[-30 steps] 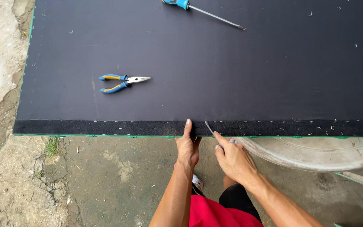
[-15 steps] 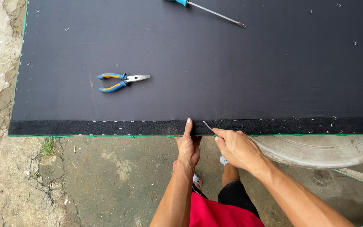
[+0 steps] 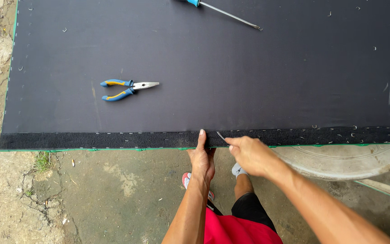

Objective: The person uses a flathead screwdriver to pry up and remove staples from the black fabric border of a large board. They work along the edge, lifting each staple and pulling it out by hand.

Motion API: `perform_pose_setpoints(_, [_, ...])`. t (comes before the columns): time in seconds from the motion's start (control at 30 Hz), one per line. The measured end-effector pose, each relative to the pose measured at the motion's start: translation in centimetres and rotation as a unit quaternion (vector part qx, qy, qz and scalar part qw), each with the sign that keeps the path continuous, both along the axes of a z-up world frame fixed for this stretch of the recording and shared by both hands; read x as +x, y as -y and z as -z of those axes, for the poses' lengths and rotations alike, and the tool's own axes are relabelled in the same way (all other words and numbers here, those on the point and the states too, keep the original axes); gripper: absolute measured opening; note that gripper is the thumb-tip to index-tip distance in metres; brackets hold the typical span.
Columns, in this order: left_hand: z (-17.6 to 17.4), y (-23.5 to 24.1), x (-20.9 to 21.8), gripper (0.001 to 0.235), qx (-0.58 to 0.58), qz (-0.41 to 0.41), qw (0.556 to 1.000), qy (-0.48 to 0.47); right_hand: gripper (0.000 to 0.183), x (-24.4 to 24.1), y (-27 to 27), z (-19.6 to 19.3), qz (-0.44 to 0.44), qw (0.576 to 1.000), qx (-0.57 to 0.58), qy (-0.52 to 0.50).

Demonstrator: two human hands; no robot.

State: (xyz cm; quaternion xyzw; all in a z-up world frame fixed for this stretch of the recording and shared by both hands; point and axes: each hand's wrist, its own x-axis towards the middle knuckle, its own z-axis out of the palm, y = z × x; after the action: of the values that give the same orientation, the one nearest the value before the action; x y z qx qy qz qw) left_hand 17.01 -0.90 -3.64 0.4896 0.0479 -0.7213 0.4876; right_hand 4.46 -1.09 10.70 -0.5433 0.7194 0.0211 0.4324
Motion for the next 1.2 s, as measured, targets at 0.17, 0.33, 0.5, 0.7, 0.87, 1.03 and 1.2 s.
perform_pose_setpoints(0.17, [0.5,-0.8,-0.3,0.074,-0.031,-0.018,0.999,-0.004,0.045,1.8,-1.0,1.0,0.01,0.992,0.06,-0.108])
perform_pose_setpoints(0.33, [0.9,-1.1,-0.2,0.073,-0.032,-0.009,0.999,0.007,0.051,4.4,-6.3,4.9,0.031,0.97,-0.189,-0.151])
perform_pose_setpoints(0.5, [0.7,-0.6,0.4,0.078,-0.011,0.012,1.0,0.006,0.051,6.0,-6.7,5.7,0.115,0.963,-0.227,-0.085])
perform_pose_setpoints(0.7, [0.8,-0.7,0.3,0.088,-0.009,-0.014,1.0,-0.026,0.066,4.5,-6.7,3.2,0.112,0.991,-0.055,-0.038])
perform_pose_setpoints(0.87, [0.4,-0.6,0.3,0.092,-0.005,-0.017,0.999,-0.042,0.062,4.0,-5.3,1.9,0.144,0.99,-0.008,0.005])
perform_pose_setpoints(1.03, [1.2,0.1,0.7,0.087,0.004,-0.074,0.997,-0.029,0.06,3.6,-5.0,1.1,0.138,0.99,0.008,0.006])
perform_pose_setpoints(1.2, [2.3,0.4,2.9,0.074,-0.021,-0.086,0.996,-0.006,0.059,3.8,-4.6,1.2,0.118,0.993,-0.025,0.002])
